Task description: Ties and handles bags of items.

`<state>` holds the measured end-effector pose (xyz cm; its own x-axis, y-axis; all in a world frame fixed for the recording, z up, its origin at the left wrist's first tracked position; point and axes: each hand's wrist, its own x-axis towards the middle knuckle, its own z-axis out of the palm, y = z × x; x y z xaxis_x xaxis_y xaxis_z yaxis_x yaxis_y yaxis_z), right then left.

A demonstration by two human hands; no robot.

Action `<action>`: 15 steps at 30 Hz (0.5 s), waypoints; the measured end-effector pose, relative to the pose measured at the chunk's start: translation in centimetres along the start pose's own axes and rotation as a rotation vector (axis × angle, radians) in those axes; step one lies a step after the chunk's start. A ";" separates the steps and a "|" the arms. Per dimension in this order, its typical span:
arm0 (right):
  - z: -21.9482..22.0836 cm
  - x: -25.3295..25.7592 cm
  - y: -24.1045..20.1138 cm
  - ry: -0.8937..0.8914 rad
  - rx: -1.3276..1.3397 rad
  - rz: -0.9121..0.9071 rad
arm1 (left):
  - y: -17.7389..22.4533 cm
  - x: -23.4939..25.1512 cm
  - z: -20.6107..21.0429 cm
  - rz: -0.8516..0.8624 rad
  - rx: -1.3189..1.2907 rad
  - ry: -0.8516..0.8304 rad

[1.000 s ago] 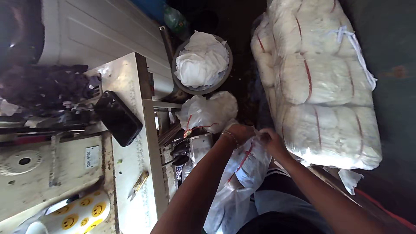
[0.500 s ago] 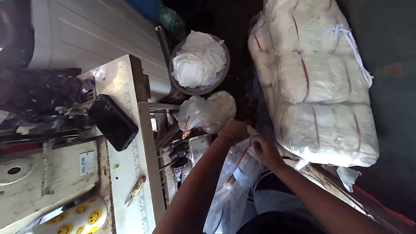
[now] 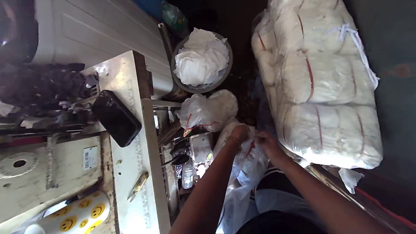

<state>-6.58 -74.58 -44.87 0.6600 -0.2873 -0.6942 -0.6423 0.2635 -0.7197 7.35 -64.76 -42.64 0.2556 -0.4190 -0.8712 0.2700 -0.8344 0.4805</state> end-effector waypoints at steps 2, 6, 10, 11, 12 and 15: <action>-0.7 -0.5 -0.7 -0.058 0.162 0.060 | 0.1 -0.4 0.0 -0.022 -0.117 0.002; -1.2 -0.3 -0.7 -0.028 -0.106 0.002 | -2.2 0.1 0.4 0.132 -0.563 0.030; -0.4 -0.2 0.0 -0.052 -0.688 0.015 | -1.8 -0.6 0.6 0.245 0.336 -0.004; -0.1 -0.4 -0.5 -0.044 -0.723 0.050 | -1.5 -0.8 1.0 0.237 0.470 0.023; 0.1 -0.5 -1.1 -0.033 -0.735 0.072 | -1.1 -1.0 1.2 0.232 0.553 0.055; -0.4 -1.2 -1.7 -0.023 -0.736 0.028 | -0.3 -1.0 1.0 0.272 0.732 0.048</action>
<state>-6.40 -75.09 -42.82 0.6420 -0.2676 -0.7185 -0.7492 -0.4179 -0.5138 6.05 -64.45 -41.99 0.2697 -0.6405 -0.7190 -0.4847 -0.7355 0.4734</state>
